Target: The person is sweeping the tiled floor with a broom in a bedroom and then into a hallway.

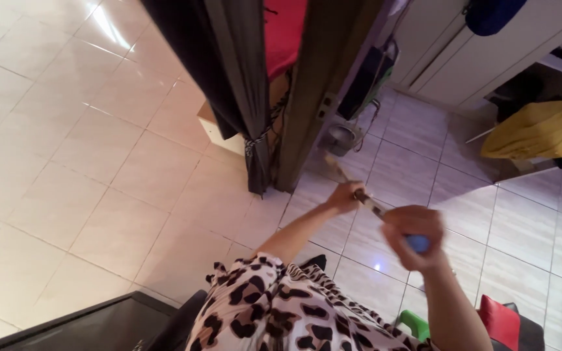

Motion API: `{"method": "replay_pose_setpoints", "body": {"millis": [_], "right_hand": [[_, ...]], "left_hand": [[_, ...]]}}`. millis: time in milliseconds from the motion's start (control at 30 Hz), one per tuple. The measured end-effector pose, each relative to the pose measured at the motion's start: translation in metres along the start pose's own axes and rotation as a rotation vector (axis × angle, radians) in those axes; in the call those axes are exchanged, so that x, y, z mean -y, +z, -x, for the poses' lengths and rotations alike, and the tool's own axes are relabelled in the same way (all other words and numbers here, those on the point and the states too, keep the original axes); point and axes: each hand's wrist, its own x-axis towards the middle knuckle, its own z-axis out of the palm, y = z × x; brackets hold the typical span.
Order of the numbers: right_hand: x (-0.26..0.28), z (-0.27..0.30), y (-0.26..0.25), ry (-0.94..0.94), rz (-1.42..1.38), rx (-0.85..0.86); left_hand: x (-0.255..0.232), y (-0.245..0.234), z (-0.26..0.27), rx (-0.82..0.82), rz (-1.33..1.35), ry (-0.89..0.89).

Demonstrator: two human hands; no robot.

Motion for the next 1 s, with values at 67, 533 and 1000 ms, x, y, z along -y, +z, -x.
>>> {"method": "replay_pose_setpoints", "body": {"millis": [67, 533, 1000], "right_hand": [[-0.034, 0.008, -0.002, 0.016, -0.044, 0.085], [-0.097, 0.014, -0.056, 0.203, -0.202, 0.286], [-0.077, 0.017, -0.109, 0.261, -0.675, -0.194]], "left_hand": [[0.018, 0.004, -0.018, -0.01, -0.062, 0.041], [0.059, 0.027, -0.048, 0.025, -0.282, -0.07], [-0.023, 0.012, 0.003, 0.344, -0.281, -0.364]]}}
